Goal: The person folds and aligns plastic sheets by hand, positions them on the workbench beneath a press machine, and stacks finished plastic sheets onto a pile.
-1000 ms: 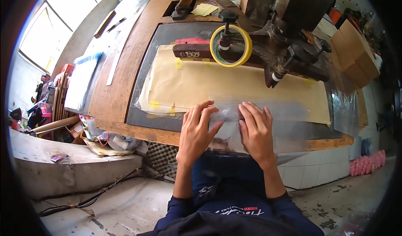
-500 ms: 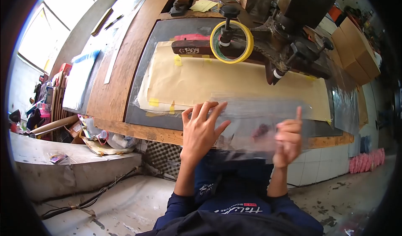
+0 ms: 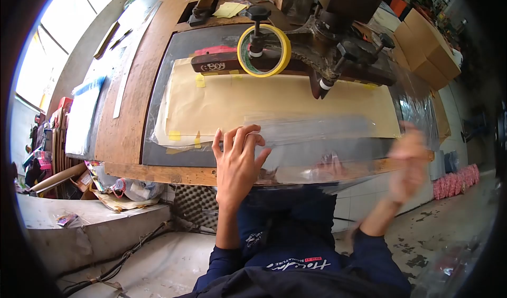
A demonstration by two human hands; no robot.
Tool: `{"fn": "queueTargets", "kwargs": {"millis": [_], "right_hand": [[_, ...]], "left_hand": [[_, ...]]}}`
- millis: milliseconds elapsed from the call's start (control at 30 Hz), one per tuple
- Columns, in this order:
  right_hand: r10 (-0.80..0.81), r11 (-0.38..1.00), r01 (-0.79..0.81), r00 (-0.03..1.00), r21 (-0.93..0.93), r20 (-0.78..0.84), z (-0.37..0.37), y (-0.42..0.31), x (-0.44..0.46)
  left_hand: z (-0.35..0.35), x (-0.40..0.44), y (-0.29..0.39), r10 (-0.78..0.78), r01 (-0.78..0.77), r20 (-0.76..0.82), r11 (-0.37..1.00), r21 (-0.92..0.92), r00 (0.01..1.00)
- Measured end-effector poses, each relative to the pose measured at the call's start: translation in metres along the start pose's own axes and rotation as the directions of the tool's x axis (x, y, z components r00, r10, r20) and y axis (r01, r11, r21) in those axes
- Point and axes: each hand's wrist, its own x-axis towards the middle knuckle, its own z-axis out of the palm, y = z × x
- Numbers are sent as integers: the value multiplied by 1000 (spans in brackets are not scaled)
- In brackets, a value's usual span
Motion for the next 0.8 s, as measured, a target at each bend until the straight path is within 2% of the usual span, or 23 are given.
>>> {"fn": "queueTargets", "kwargs": {"millis": [33,67,133,233,500,567,800], "right_hand": [[214,973,-227,955,46,203,32,-12,2],[169,986,-155,910,-68,378,58,-12,11],[212,977,-170,849,-129,484,97,3,2],[198,975,-116,838,-188,509,113,13,-4],[213,968,-105,825,-229,523,122,9,5],[222,945,-59,836,-320,501,127,6,-1],[279,910,-60,820,-409,500,129,3,-6]], "left_hand": [[0,0,0,-7,7,-5,1000,6,1000],[0,0,-1,-5,4,-15,1000,-23,1000],[-2,0,0,-9,8,-19,999,-54,1000],[-3,-1,-3,3,-3,-15,998,-64,1000],[-3,-1,-2,-15,16,45,999,-41,999],[-2,0,-2,-12,11,-10,997,-73,1000],[-3,1,-2,-18,18,1,998,-55,1000]]}}
